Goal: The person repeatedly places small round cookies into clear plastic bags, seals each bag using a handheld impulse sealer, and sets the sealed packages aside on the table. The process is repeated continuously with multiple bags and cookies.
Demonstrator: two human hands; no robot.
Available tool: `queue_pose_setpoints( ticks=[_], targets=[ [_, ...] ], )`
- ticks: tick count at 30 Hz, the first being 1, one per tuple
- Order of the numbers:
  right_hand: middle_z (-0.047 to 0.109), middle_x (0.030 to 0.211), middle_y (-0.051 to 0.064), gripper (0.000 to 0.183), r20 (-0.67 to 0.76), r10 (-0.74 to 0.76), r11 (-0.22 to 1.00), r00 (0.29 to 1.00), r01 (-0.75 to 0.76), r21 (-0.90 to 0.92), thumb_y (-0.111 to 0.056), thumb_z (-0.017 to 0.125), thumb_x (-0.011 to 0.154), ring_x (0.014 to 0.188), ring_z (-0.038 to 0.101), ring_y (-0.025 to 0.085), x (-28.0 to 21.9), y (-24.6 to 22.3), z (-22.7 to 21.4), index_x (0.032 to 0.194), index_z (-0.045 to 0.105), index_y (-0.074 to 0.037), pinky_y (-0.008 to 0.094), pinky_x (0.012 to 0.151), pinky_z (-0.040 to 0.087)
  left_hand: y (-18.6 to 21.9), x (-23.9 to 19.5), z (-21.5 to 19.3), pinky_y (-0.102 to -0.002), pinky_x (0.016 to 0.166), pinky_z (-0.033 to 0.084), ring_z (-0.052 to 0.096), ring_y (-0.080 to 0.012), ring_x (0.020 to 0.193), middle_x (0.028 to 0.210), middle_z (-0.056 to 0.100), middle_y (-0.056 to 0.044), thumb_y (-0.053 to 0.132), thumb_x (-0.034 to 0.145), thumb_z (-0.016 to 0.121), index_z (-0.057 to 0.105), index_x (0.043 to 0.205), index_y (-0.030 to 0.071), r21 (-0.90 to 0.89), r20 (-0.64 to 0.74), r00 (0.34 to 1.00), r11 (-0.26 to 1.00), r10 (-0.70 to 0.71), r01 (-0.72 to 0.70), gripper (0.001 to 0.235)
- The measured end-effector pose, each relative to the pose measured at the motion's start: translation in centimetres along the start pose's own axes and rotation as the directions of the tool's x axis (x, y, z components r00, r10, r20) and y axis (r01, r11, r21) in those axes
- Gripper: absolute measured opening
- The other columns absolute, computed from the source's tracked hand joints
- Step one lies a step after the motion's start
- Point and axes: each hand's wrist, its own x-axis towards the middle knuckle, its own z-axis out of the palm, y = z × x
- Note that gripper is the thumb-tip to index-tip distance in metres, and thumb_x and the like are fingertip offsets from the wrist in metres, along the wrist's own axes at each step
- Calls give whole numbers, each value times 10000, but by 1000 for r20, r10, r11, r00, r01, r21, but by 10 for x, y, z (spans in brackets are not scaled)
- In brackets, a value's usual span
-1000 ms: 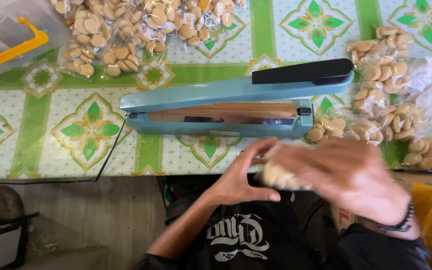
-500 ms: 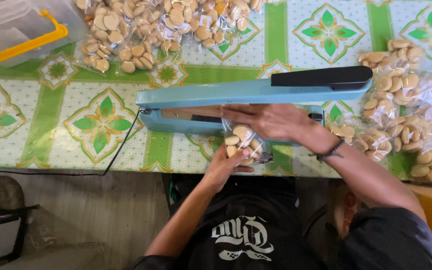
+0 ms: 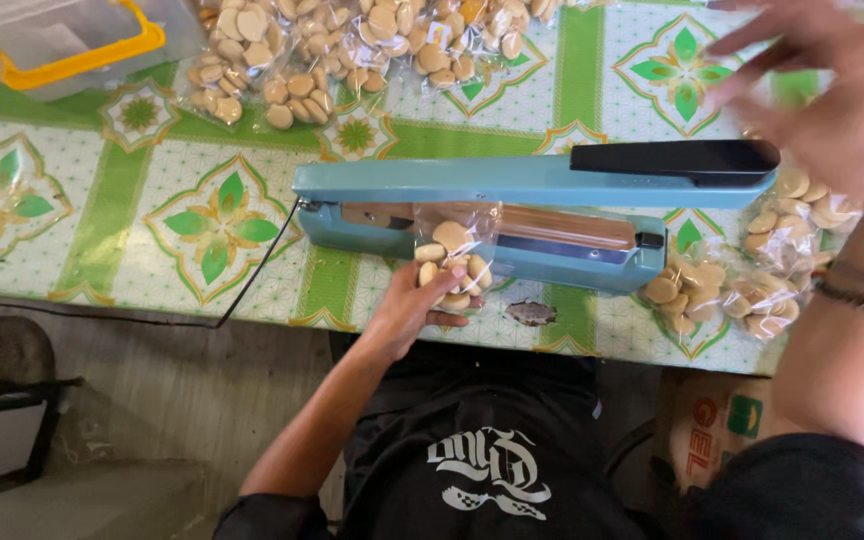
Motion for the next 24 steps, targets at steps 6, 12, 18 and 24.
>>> queue_pose_setpoints(
  ticks=[6, 12, 18, 24],
  targets=[
    [773, 992, 137, 271, 135, 147, 963, 980, -111, -244, -287, 696, 1062, 811, 742, 228, -6, 6, 85, 1249, 717, -92, 358, 758, 604, 13, -1, -5, -329, 665, 627, 763, -202, 911, 1045, 755, -78, 378, 960, 622, 628, 1228, 57, 45, 52, 998, 999, -30, 27, 418],
    [771, 919, 128, 356, 158, 399, 915, 903, -404, -5, -336, 687, 982, 856, 759, 212, -32, 32, 94, 1230, 705, -81, 359, 772, 578, 1, 5, -13, -343, 699, 644, 765, -202, 903, 1026, 753, -104, 404, 954, 628, 636, 1216, 44, 69, 3, 998, 995, -70, 70, 446],
    [754, 1056, 160, 538, 365, 599, 793, 713, -593, -143, -515, 612, 936, 943, 731, 287, -14, 33, 91, 1336, 666, -159, 437, 844, 542, -7, 9, -15, -363, 762, 668, 726, -168, 938, 1088, 720, -97, 399, 954, 650, 620, 1256, 21, 48, -25, 999, 999, -21, 22, 485],
    [733, 1200, 163, 582, 422, 596, 796, 683, -574, -194, -566, 570, 939, 1047, 710, 312, -12, 35, 91, 1369, 639, -180, 435, 920, 523, -4, 8, -12, -362, 744, 671, 740, -177, 922, 1073, 734, -112, 363, 969, 639, 620, 1232, 4, 25, -9, 1000, 1000, -2, 3, 445]
  ],
)
